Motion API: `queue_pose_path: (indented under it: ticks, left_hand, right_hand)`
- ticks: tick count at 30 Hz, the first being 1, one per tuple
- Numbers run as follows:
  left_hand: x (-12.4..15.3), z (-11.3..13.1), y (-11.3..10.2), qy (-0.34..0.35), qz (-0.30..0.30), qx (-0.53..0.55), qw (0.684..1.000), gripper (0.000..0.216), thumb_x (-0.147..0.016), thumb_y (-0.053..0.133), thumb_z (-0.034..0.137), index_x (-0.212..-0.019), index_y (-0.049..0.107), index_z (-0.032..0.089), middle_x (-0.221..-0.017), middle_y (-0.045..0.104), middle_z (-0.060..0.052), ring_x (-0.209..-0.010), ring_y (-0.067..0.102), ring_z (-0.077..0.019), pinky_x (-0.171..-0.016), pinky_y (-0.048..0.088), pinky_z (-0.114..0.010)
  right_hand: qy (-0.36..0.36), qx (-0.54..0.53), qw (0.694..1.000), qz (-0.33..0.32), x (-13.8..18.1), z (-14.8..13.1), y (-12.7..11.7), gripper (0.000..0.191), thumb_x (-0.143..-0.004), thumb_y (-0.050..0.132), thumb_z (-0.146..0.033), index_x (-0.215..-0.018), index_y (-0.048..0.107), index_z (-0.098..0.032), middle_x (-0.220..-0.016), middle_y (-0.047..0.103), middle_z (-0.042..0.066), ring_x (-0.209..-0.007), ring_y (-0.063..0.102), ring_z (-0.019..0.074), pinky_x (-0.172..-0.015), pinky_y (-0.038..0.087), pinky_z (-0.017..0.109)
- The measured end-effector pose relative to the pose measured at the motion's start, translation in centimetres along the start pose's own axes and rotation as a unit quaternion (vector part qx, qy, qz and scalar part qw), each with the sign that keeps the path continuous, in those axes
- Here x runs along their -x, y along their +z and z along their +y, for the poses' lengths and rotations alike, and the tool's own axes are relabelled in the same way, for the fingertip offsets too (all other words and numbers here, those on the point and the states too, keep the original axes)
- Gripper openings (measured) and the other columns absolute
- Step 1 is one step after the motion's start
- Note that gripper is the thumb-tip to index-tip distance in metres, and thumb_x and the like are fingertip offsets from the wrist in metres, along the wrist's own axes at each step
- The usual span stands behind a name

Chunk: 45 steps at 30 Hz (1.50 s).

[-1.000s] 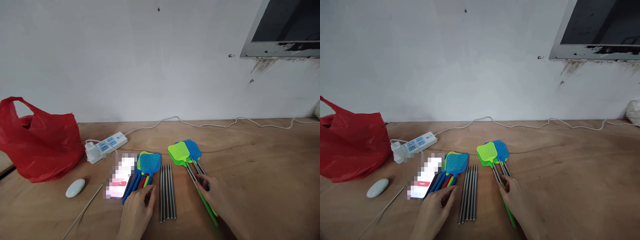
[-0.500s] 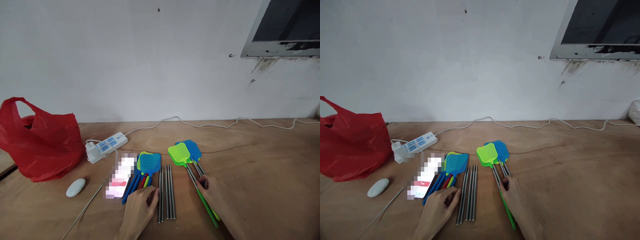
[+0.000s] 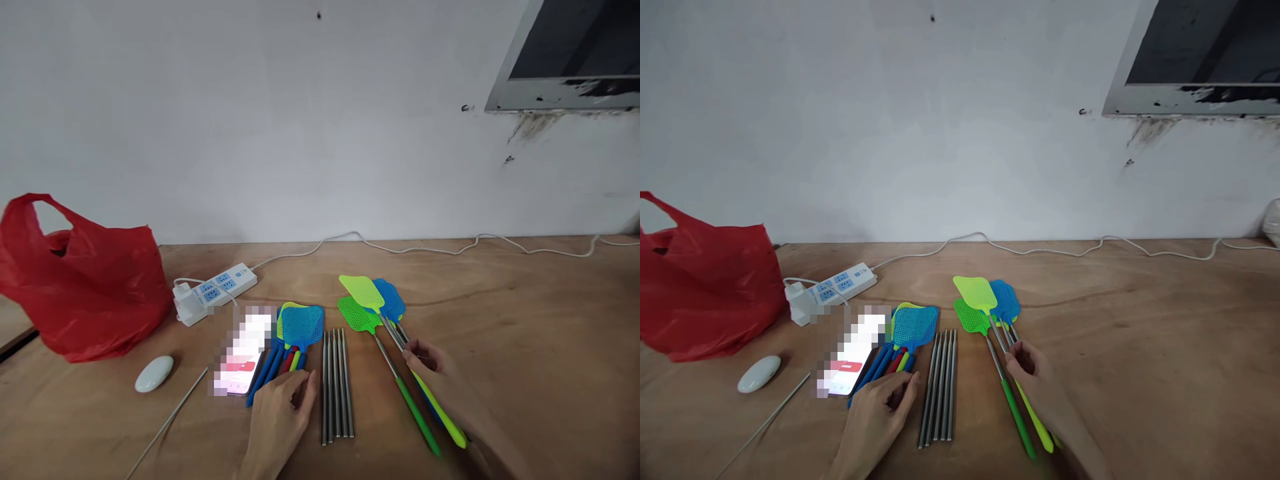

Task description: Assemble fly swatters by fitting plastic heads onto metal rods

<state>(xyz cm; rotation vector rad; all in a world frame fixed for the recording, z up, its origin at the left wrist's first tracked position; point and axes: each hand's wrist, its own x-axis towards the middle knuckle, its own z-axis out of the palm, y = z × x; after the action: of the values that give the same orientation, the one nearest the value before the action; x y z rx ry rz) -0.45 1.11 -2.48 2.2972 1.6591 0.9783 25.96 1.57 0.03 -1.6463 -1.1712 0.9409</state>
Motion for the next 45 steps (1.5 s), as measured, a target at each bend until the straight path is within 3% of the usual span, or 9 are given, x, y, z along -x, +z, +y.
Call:
queue_pose_path:
  ticks: [5,9,13,19,28,33,36,41,45]
  left_hand:
    - [-0.1,0.0,-0.1,-0.007,0.0,0.001,1.0,0.042,-0.099,0.043,0.033,-0.06,0.054,0.021,-0.052,0.057,0.003,-0.044,0.055,-0.013,-0.047,0.032,-0.024]
    - [-0.1,0.1,-0.3,-0.008,-0.007,-0.012,1.0,0.043,-0.098,0.042,0.033,-0.059,0.055,0.022,-0.05,0.057,0.002,-0.043,0.055,-0.0137,-0.047,0.032,-0.025]
    - [-0.1,0.1,-0.3,0.001,-0.022,-0.027,0.999,0.048,-0.099,0.044,0.035,-0.053,0.051,0.021,-0.048,0.054,0.002,-0.042,0.052,-0.0135,-0.046,0.029,-0.026]
    - [0.0,0.4,-0.2,0.011,-0.045,-0.013,0.999,0.049,-0.099,0.045,0.035,-0.052,0.048,0.02,-0.049,0.052,0.002,-0.044,0.052,-0.0128,-0.047,0.028,-0.026]
    - [0.0,0.2,-0.3,-0.002,-0.039,0.017,0.999,0.044,-0.099,0.046,0.034,-0.058,0.053,0.02,-0.054,0.057,0.001,-0.048,0.054,-0.0138,-0.049,0.032,-0.025]
    - [-0.1,0.3,-0.6,-0.017,-0.018,0.077,0.997,0.035,-0.099,0.047,0.033,-0.07,0.064,0.02,-0.067,0.065,-0.001,-0.058,0.061,-0.0161,-0.056,0.042,-0.025]
    - [-0.1,0.1,-0.7,-0.04,0.006,0.104,0.994,0.027,-0.098,0.048,0.034,-0.087,0.069,0.021,-0.078,0.068,-0.003,-0.064,0.063,-0.0175,-0.058,0.046,-0.025]
    - [-0.4,-0.3,-0.7,-0.068,0.06,0.14,0.986,0.026,-0.095,0.053,0.035,-0.113,0.065,0.022,-0.091,0.066,-0.005,-0.07,0.064,-0.0185,-0.061,0.052,-0.027]
    - [-0.7,-0.6,-1.2,-0.075,0.081,0.199,0.974,0.04,-0.092,0.06,0.032,-0.131,0.056,0.026,-0.113,0.065,-0.008,-0.092,0.066,-0.0217,-0.079,0.056,-0.034]
  right_hand:
    - [0.113,-0.191,0.973,-0.068,0.9,-1.4,-0.4,0.043,-0.062,0.079,-0.051,-0.089,0.063,-0.022,-0.057,0.059,-0.004,-0.047,0.047,0.0112,-0.042,0.035,0.02]
    - [0.115,-0.249,0.956,-0.105,1.1,-1.7,-0.2,0.052,-0.062,0.082,-0.049,-0.1,0.06,-0.022,-0.059,0.062,-0.004,-0.039,0.034,0.0067,-0.033,0.02,0.015]
    - [0.107,-0.307,0.938,-0.125,1.2,-1.9,0.1,0.04,-0.069,0.079,-0.05,-0.09,0.06,-0.022,-0.058,0.061,-0.004,-0.039,0.036,0.0066,-0.032,0.024,0.014]
    - [0.085,-0.322,0.942,-0.052,1.2,-2.2,0.5,0.043,-0.067,0.079,-0.058,-0.068,0.065,-0.018,-0.062,0.061,-0.001,-0.042,0.041,0.0063,-0.031,0.028,0.015]
    - [0.046,-0.408,0.911,-0.025,1.1,-1.3,1.5,0.038,-0.067,0.088,-0.039,-0.095,0.069,-0.022,-0.069,0.07,0.0,-0.053,0.058,0.0125,-0.044,0.045,0.021]
    - [0.051,-0.402,0.913,-0.057,1.4,-1.4,2.0,0.036,-0.076,0.076,-0.053,-0.086,0.067,-0.019,-0.066,0.07,0.004,-0.053,0.057,0.0136,-0.046,0.043,0.023]
    - [0.027,-0.363,0.928,-0.083,1.6,-1.6,2.2,0.038,-0.08,0.07,-0.057,-0.079,0.063,-0.02,-0.048,0.055,-0.004,-0.043,0.047,0.0104,-0.043,0.037,0.021]
    - [0.04,-0.236,0.945,-0.223,2.2,-1.5,1.8,0.045,-0.085,0.058,-0.065,-0.083,0.06,-0.02,-0.045,0.035,-0.012,-0.033,0.022,0.0057,-0.034,0.023,0.019]
    - [0.034,-0.133,0.946,-0.293,3.1,-1.7,1.3,0.043,-0.093,0.049,-0.061,-0.091,0.064,-0.021,-0.056,0.035,-0.009,-0.044,0.025,0.0081,-0.04,0.022,0.02]
